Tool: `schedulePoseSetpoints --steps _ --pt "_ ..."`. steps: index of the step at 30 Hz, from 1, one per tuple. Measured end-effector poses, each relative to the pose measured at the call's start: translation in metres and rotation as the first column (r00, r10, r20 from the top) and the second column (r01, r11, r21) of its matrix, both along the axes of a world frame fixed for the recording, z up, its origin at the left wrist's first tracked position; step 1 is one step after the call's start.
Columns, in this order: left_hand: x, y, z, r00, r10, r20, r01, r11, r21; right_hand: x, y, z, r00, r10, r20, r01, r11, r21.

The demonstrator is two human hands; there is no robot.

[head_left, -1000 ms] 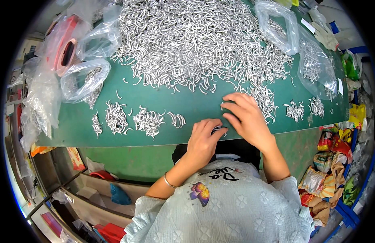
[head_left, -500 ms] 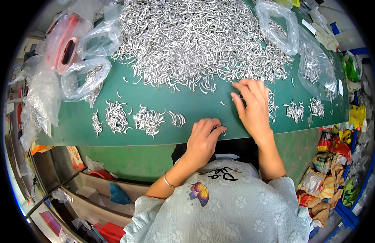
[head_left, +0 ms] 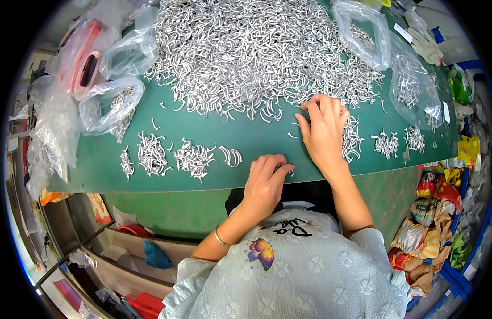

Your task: The person sorts small, silver, curved hardware components on a workbench by hand, moving individual pieces from a large central pile into smaller organized groups and placing them into bags.

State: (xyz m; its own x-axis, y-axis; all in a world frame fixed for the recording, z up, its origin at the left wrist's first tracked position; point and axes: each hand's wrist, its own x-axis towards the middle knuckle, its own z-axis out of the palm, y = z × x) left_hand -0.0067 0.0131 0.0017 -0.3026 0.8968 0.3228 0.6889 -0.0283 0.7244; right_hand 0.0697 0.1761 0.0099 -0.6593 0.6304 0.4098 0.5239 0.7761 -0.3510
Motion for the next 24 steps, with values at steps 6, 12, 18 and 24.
schedulePoseSetpoints --steps 6,12,18,24 --pt "0.0 0.0 -0.001 1.0 0.006 0.0 -0.006 1.0 0.005 0.002 0.001 0.001 0.999 0.037 -0.038 -0.039 0.997 -0.06" --pt "-0.001 0.001 -0.001 1.0 0.012 0.022 -0.012 1.0 0.019 0.002 0.002 0.008 0.992 0.126 -0.012 -0.127 0.987 -0.101" --pt "0.0 0.001 -0.001 1.0 0.015 0.021 -0.016 1.0 0.027 -0.001 0.004 0.007 0.983 0.179 0.042 -0.168 0.967 -0.191" --pt "0.0 0.002 -0.003 1.0 0.018 0.024 -0.019 0.999 0.039 -0.002 0.006 0.014 0.972 0.224 0.064 -0.205 0.953 -0.222"
